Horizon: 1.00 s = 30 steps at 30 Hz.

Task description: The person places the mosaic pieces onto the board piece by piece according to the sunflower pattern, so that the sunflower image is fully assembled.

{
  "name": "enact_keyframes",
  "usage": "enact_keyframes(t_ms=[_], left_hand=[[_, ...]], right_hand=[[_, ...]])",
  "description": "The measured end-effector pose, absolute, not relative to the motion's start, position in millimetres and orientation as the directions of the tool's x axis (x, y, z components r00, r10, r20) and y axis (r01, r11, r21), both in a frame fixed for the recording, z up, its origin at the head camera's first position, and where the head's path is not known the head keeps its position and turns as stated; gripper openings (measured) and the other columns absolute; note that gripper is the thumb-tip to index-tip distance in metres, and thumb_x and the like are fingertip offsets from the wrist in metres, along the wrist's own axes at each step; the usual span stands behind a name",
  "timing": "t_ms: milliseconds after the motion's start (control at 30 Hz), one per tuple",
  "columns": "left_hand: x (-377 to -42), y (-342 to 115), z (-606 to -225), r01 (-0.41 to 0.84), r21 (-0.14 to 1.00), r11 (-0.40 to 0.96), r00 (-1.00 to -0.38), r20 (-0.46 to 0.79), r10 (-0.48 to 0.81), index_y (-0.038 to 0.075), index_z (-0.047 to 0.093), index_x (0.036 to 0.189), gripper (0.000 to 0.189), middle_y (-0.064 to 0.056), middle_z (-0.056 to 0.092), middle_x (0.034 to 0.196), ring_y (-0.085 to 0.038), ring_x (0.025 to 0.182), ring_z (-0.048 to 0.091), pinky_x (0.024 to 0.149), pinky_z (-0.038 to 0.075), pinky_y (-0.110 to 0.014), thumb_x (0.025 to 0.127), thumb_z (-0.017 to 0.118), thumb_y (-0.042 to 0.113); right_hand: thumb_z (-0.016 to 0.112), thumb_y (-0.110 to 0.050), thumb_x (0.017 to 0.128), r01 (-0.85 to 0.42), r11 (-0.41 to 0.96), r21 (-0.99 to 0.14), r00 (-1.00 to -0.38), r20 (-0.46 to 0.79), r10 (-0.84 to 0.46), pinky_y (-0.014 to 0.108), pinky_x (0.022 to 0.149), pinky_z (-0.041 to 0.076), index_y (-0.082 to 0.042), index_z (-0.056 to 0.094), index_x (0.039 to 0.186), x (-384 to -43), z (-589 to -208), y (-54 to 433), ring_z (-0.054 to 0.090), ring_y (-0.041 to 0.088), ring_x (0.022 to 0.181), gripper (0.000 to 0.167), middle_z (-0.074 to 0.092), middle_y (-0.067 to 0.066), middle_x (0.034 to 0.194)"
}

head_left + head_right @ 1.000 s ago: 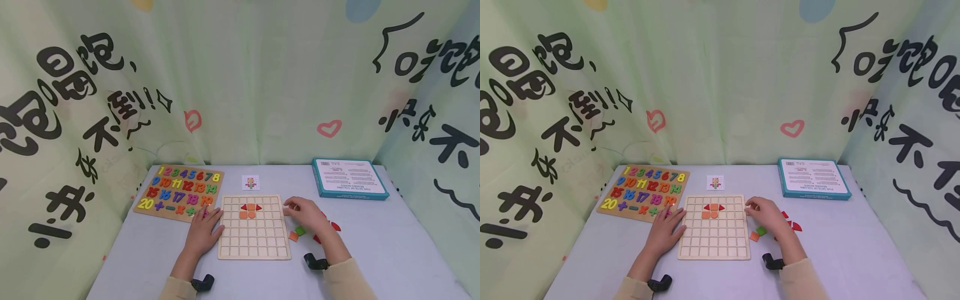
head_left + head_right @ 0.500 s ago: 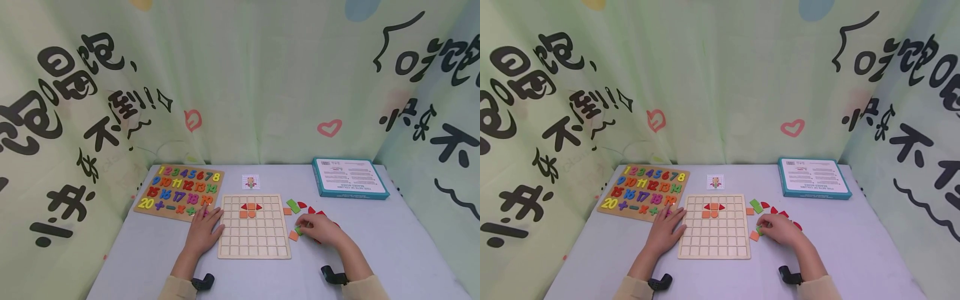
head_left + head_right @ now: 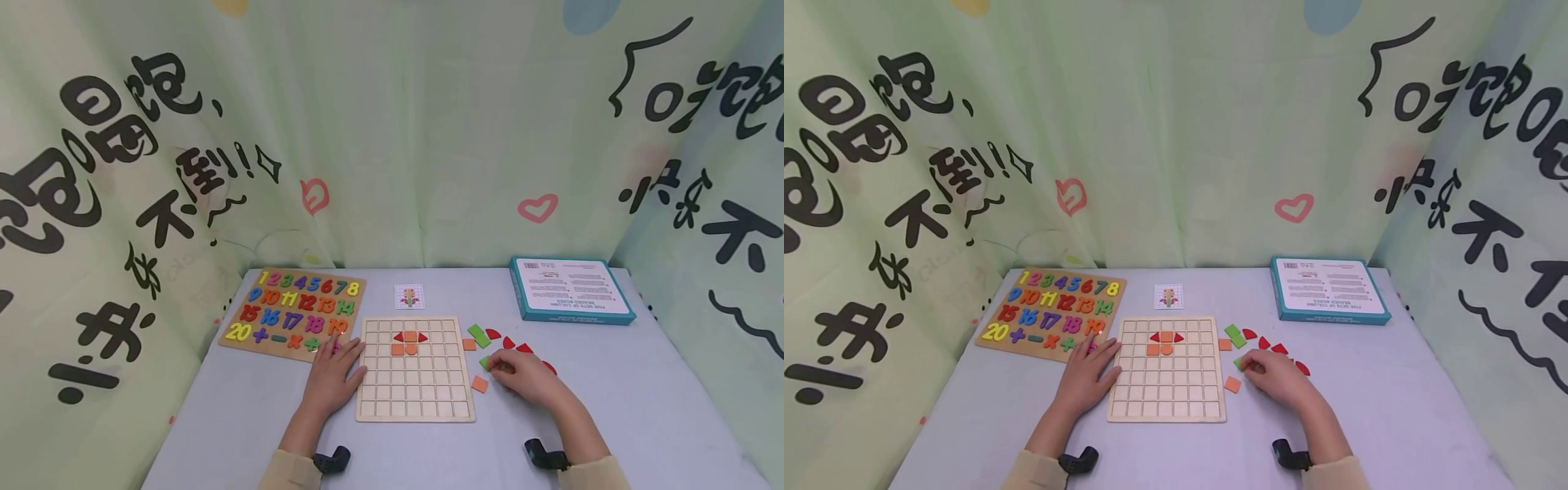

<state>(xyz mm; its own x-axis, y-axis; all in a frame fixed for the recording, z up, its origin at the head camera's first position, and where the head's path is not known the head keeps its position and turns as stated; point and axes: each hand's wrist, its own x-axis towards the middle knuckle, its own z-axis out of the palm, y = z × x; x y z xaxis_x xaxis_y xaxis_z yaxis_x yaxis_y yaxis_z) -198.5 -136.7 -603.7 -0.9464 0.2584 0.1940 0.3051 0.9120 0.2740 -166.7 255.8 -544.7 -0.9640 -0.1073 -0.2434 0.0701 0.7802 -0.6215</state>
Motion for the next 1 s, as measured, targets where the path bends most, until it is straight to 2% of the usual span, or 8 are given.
enact_keyframes(t_ms=[167,300,467,600,867,1000], left_hand=[[-198.6,-136.5,-603.0,0.310,0.268,0.912,-0.944,0.203,0.261,0.029,0.052,0.144,0.055,0.007,0.049,0.151,-0.030,0.152,0.022,0.124,0.018,-0.054,0.094,0.057,0.052],[-198.2,-136.1,-602.5,0.308,0.269,0.912,-0.944,0.206,0.258,0.029,0.052,0.144,0.055,0.007,0.049,0.151,-0.029,0.152,0.022,0.124,0.018,-0.054,0.094,0.057,0.052],[-197.6,-136.2,-602.8,0.305,0.273,0.912,-0.945,0.202,0.256,0.029,0.052,0.144,0.056,0.007,0.049,0.151,-0.029,0.152,0.022,0.124,0.018,-0.054,0.094,0.057,0.052],[-197.3,-136.3,-602.2,0.303,0.277,0.912,-0.947,0.196,0.255,0.029,0.052,0.145,0.056,0.006,0.049,0.151,-0.030,0.153,0.021,0.124,0.017,-0.055,0.094,0.058,0.052],[-198.2,-136.2,-603.0,0.298,0.279,0.913,-0.949,0.187,0.253,0.029,0.051,0.145,0.056,0.007,0.048,0.152,-0.029,0.153,0.020,0.124,0.017,-0.054,0.094,0.057,0.053],[-197.7,-136.1,-603.1,0.297,0.284,0.912,-0.950,0.184,0.252,0.029,0.051,0.145,0.056,0.007,0.048,0.152,-0.029,0.153,0.020,0.124,0.016,-0.055,0.094,0.058,0.052]], right_hand=[[0.077,-0.021,0.084,-0.027,0.790,-0.612,-0.939,-0.255,-0.230,0.022,0.064,0.047,-0.024,0.070,0.109,-165.3,-543.0,253.7,0.052,0.014,0.084,0.026,0.057,-0.004,0.086],[0.077,-0.018,0.084,-0.042,0.803,-0.594,-0.923,-0.284,-0.259,0.023,0.062,0.044,-0.026,0.070,0.113,-163.7,-543.1,247.4,0.052,0.013,0.082,0.031,0.054,-0.004,0.081],[0.076,-0.020,0.085,-0.064,0.821,-0.567,-0.928,-0.268,-0.258,0.023,0.060,0.043,-0.030,0.068,0.115,-163.0,-546.3,243.3,0.051,0.011,0.077,0.032,0.053,-0.005,0.078],[0.076,-0.023,0.085,-0.069,0.831,-0.552,-0.931,-0.264,-0.253,0.022,0.060,0.043,-0.032,0.068,0.111,-162.0,-547.5,240.8,0.051,0.010,0.076,0.028,0.053,-0.005,0.077],[0.081,-0.027,0.081,0.026,0.852,-0.523,-0.942,-0.298,-0.154,0.023,0.058,0.044,-0.029,0.065,0.106,-161.2,-549.3,237.0,0.053,0.012,0.071,0.029,0.053,-0.002,0.073],[0.081,-0.030,0.081,0.030,0.862,-0.506,-0.945,-0.296,-0.141,0.023,0.058,0.043,-0.029,0.065,0.106,-160.7,-552.2,238.4,0.052,0.011,0.070,0.029,0.053,-0.002,0.073]])
